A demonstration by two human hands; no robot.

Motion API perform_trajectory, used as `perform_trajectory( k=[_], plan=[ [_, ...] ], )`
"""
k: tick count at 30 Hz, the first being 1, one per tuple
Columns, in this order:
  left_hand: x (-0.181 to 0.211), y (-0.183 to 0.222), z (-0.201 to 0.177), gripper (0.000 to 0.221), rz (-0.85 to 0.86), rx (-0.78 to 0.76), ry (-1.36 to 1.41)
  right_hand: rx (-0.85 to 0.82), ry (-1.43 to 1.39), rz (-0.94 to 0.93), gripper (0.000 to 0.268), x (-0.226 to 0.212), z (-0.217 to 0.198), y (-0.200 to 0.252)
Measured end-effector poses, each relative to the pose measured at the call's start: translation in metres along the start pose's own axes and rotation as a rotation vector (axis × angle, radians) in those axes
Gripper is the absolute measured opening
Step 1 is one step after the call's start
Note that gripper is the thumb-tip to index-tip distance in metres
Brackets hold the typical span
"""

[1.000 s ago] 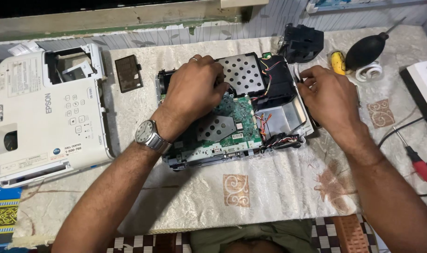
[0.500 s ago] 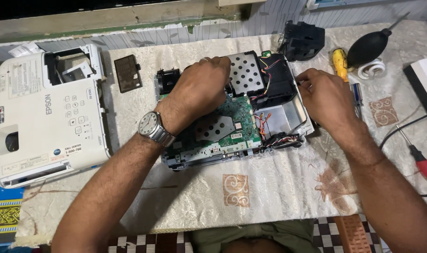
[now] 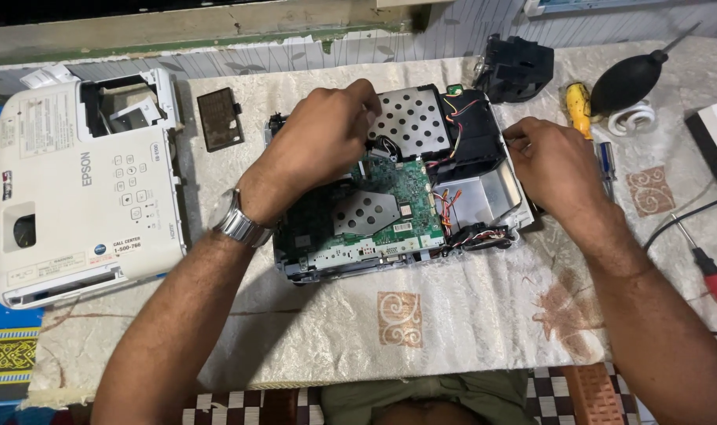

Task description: Repairing the internal components of a projector by manipulating the circuit board and cable connections.

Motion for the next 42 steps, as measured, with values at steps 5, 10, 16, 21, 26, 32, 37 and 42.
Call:
perform_trajectory(
  k=[5, 10, 16, 21, 26, 32, 37, 42],
  plan=[
    [0.000, 0.031, -0.014, 0.011, 0.190, 0.196, -0.009, 0.032, 0.025, -0.040, 0.020, 0.003, -0.001, 0.001],
    [-0.006, 0.063, -0.016, 0.009, 0.443, 0.399, -0.073, 0.210, 0.027, -0.110, 0.017, -0.019, -0.029, 0.015],
    [-0.017, 0.087, -0.020, 0.004, 0.481, 0.536, 0.000, 0.212, -0.216, -0.403, 0.013, -0.074, -0.054, 0.031],
    [-0.026, 0.092, -0.018, 0.009, 0.400, 0.608, -0.060, -0.019, -0.076, -0.583, 0.022, -0.097, -0.038, 0.024],
    [-0.038, 0.093, -0.016, 0.015, 0.367, 0.621, -0.075, 0.058, -0.003, -0.436, 0.021, -0.065, -0.072, 0.014],
    [-0.036, 0.090, -0.015, 0.018, 0.358, 0.603, -0.063, -0.225, 0.184, 0.065, 0.019, -0.010, -0.073, -0.001],
    [-0.039, 0.092, -0.016, 0.019, 0.345, 0.645, -0.078, -0.443, 0.206, 0.281, 0.024, 0.000, -0.075, 0.005],
    [-0.045, 0.095, -0.018, 0.015, 0.352, 0.719, -0.082, -0.410, 0.132, 0.148, 0.019, 0.013, -0.066, -0.010]
  ],
)
Point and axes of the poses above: each hand's wrist, its own y-axis away from the middle knuckle, its own z-axis out of the palm, x = y × z, the point moved 7 cm from there along -y, towards the middle knuckle, and after that the axes turned 3 degrees about -x, right-handed, at the moved point
